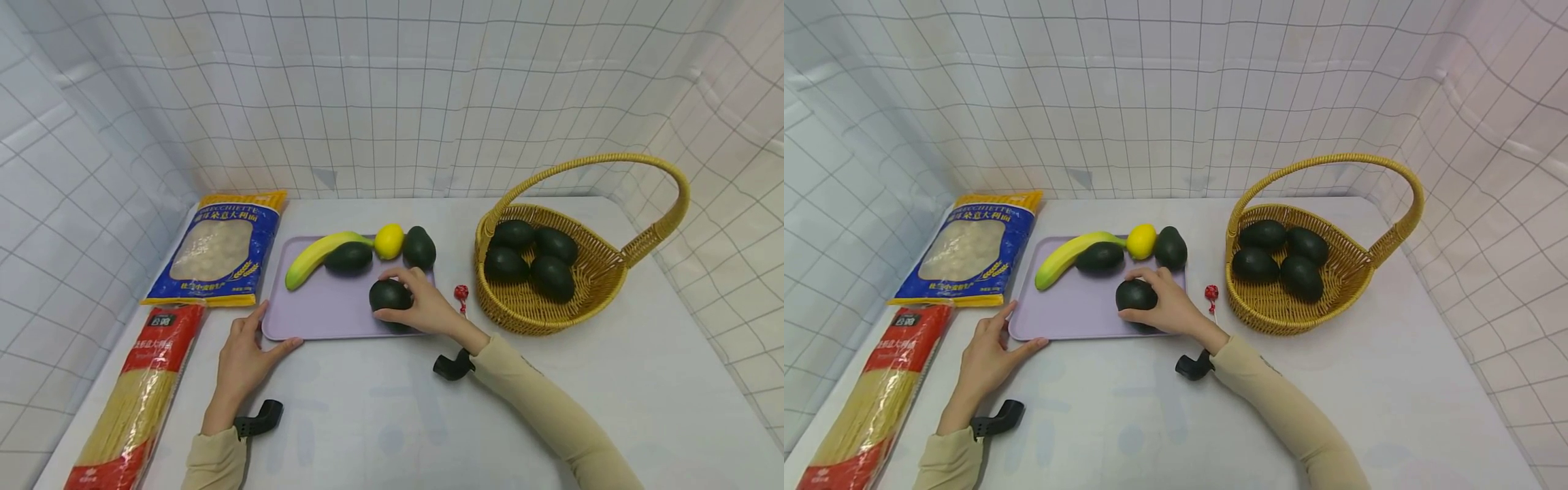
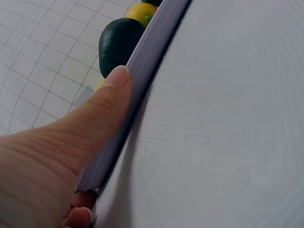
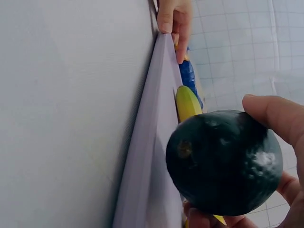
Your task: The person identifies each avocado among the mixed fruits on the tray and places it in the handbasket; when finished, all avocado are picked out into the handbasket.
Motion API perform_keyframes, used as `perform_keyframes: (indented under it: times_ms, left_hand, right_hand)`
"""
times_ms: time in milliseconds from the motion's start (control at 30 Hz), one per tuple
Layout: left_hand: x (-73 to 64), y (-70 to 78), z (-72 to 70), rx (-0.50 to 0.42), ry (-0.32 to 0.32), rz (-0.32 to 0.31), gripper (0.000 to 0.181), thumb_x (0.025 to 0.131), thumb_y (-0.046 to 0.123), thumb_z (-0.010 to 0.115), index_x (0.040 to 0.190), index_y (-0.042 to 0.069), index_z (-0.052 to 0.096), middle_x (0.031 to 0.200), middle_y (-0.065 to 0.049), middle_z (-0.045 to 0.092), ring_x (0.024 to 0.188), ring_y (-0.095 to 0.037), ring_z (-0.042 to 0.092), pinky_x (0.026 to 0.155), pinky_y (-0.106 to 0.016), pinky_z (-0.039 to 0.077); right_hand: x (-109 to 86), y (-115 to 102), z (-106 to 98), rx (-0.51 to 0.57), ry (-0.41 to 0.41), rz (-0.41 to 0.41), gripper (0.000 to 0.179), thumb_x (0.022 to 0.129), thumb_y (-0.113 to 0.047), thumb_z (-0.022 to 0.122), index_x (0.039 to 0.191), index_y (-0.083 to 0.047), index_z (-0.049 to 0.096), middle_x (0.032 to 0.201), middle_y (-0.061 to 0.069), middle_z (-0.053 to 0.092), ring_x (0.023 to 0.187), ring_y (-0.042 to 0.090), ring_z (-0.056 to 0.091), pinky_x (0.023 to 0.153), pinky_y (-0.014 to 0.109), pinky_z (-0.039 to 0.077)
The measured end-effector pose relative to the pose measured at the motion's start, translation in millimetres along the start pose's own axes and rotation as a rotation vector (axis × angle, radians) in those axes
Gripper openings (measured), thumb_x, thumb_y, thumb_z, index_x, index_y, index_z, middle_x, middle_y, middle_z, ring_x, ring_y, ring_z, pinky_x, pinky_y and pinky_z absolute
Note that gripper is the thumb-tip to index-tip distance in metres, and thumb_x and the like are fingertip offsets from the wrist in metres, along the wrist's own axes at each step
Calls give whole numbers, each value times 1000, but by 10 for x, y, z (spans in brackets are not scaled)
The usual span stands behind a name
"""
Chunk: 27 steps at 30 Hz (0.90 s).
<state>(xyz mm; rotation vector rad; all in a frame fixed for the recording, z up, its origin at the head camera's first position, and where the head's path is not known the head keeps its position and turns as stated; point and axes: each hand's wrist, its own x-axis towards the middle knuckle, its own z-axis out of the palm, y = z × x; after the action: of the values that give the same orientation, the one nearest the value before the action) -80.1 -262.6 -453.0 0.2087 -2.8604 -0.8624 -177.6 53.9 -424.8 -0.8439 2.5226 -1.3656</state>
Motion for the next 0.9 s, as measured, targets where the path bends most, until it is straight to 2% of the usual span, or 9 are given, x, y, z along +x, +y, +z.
perform_keyframes:
  times_ms: [167, 267, 367, 500, 700, 900]
  left_hand:
    - [3, 6, -11, -1, 0, 1, 94, 75, 47, 78, 144, 0, 35, 91, -14, 38, 71, -24, 37, 57, -34, 27]
    - [5, 12, -15, 1, -5, 0, 94, 75, 47, 78, 144, 0, 35, 91, -14, 38, 71, -25, 37, 58, -34, 27]
    - [5, 18, -17, 1, -8, -2, 94, 75, 47, 78, 144, 0, 35, 92, -14, 38, 72, -25, 37, 58, -34, 28]
    - [6, 18, -14, 0, -9, -2, 94, 75, 47, 78, 144, 0, 35, 91, -14, 37, 71, -25, 37, 57, -34, 27]
    - [7, 4, -4, -1, -13, -7, 95, 75, 48, 78, 145, 0, 34, 91, -14, 37, 71, -24, 36, 57, -34, 27]
    - [7, -4, 1, 5, -10, -5, 95, 75, 48, 78, 144, 0, 35, 92, -14, 37, 72, -25, 36, 58, -35, 27]
  right_hand:
    - [-41, -49, -67, 81, 48, -12, 52, 76, -38, 80, 121, -34, 53, 109, 3, 43, 94, 23, 45, 74, 39, 43]
    - [-77, -97, -121, 117, 73, -24, 52, 77, -37, 79, 122, -34, 54, 111, 1, 43, 93, 22, 45, 73, 38, 44]
    - [-114, -143, -175, 145, 110, -71, 53, 78, -32, 79, 124, -31, 53, 113, -1, 45, 92, 22, 46, 74, 39, 45]
    - [-164, -205, -257, 181, 165, -142, 55, 79, -21, 79, 126, -22, 52, 119, 0, 47, 94, 21, 49, 76, 39, 44]
    - [-281, -335, -445, 246, 194, -175, 59, 79, -1, 75, 130, -10, 47, 127, 6, 47, 95, 24, 51, 78, 40, 43]
    - [-452, -659, -670, 237, 250, -221, 57, 76, 11, 72, 125, 5, 44, 127, 16, 46, 89, 22, 53, 82, 33, 46]
